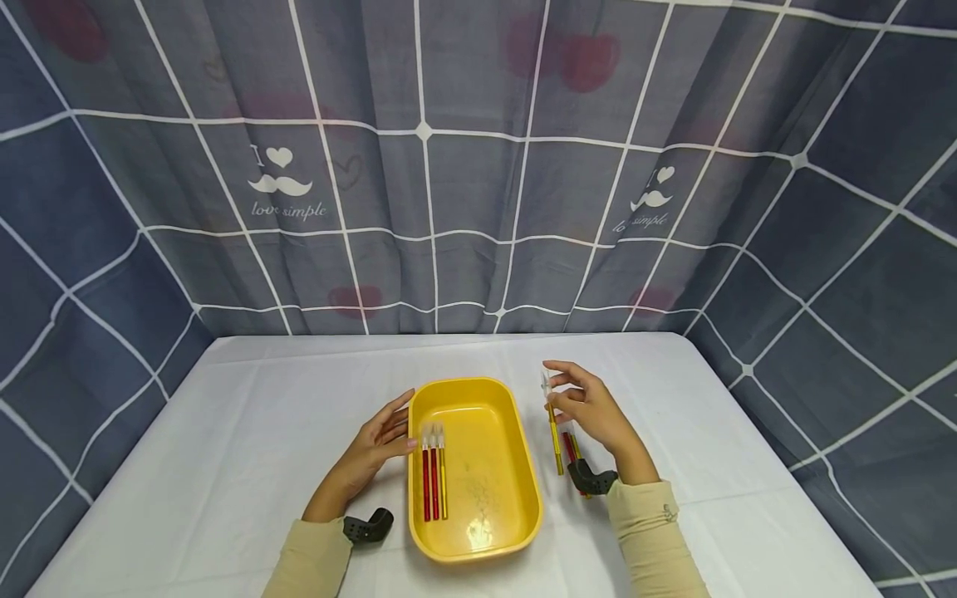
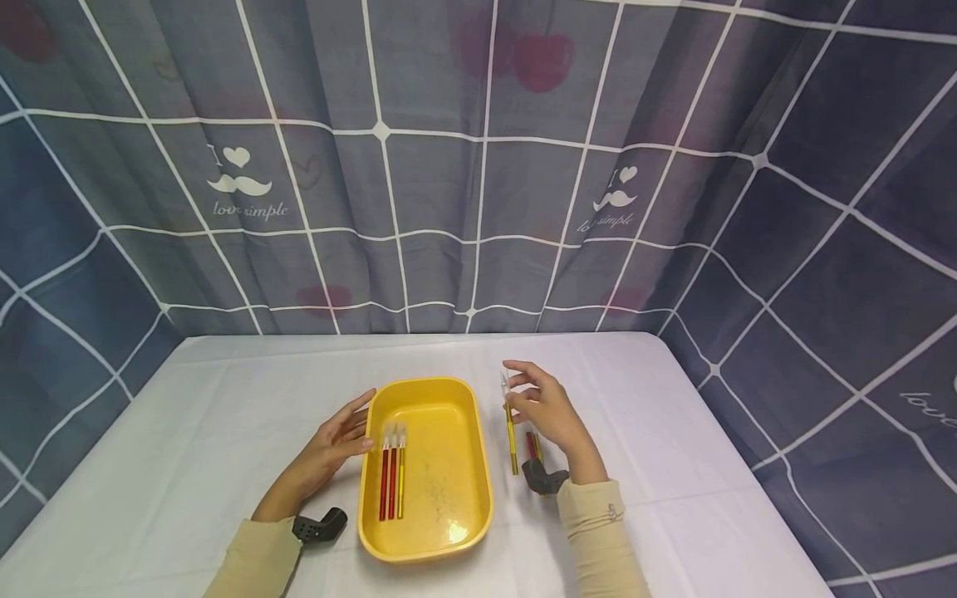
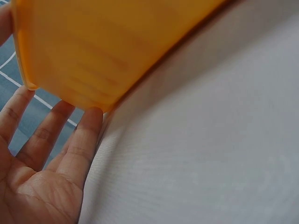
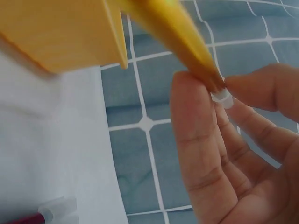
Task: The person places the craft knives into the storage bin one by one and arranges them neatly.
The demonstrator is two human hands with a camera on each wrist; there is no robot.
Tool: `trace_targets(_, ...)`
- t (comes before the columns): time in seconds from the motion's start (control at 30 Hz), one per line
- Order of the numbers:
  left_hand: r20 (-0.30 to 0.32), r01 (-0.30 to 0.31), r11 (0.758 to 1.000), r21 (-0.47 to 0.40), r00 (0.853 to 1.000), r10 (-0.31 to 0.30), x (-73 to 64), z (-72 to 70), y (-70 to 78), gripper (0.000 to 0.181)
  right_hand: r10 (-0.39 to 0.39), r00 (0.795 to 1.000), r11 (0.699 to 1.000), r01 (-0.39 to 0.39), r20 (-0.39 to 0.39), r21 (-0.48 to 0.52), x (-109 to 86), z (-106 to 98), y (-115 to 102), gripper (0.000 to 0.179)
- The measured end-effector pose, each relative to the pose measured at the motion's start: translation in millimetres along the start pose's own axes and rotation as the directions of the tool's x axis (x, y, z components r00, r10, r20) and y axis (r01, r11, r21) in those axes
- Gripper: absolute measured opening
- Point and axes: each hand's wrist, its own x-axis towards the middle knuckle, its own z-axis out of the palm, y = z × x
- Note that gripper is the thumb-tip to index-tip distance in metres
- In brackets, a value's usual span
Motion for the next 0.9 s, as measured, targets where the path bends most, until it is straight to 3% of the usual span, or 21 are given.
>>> trace_targets(0.6,-0.003,-0.007,1.000,-0.002,1.000,0.007,-1.5,0.6,-0.8,0.088,-0.008,0.995,1.000,0.007,0.099,0.015,1.8,21.0,-23.6,0.051)
trace_targets(0.9,0.003,-0.014,1.000,0.004,1.000,0.014,-1.9,0.5,1.1,0.087,0.024,0.989,0.999,-0.028,0.143,0.023,7.7,37.0,-34.4,0.050)
